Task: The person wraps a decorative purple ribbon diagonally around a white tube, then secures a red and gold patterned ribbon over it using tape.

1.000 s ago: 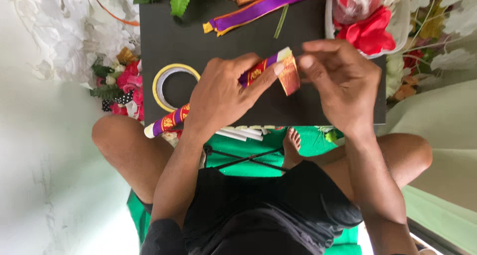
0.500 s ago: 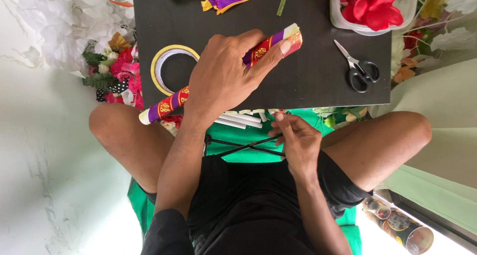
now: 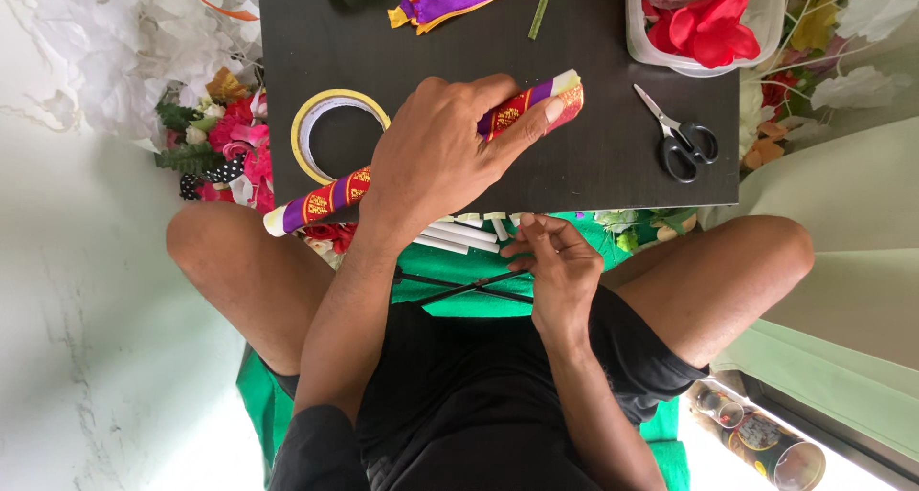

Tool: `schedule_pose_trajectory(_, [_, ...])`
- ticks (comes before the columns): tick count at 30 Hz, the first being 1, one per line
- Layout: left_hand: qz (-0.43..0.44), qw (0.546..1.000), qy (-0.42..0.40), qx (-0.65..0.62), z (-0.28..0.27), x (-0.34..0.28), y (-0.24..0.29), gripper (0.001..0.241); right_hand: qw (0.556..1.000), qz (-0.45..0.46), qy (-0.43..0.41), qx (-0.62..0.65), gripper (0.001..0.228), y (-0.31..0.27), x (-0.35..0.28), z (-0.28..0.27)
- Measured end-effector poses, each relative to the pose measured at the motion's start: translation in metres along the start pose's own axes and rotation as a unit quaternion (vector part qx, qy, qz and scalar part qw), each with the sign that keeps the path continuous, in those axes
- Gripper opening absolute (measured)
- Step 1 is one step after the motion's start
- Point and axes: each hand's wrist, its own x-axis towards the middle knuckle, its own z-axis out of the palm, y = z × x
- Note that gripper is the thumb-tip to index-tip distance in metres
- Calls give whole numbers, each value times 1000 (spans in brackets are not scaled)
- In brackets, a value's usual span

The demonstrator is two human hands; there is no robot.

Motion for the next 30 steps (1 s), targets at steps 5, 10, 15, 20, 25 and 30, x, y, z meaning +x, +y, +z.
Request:
schedule_pose_trajectory(5, [-40,998,-51,5,-7,-1,2,57,994,-97,-42,-28,10,-38,3,-25])
schedule_pose_trajectory(10, [-22,996,-67,47,-2,-4,5,61,853,-363,-293,-235,7,-148,29,-47])
schedule_pose_trajectory(15, [-29,991,-124,49,-6,-1,14,64,700,-449,-429,-354,8,-218,68,-23])
schedule_pose_trajectory(20, [-90,978,-174,67,-5,2,15,62,644,-433,-502,-383,8,-226,89,-5])
schedule_pose_trajectory(25, [-69,983,-161,54,-2,3,9,60,679,-355,-504,-399,16,-218,97,0])
schedule_pose_trajectory(30, [-103,977,-181,52,-2,5,11,67,682,-356,-504,-393,14,-215,101,0])
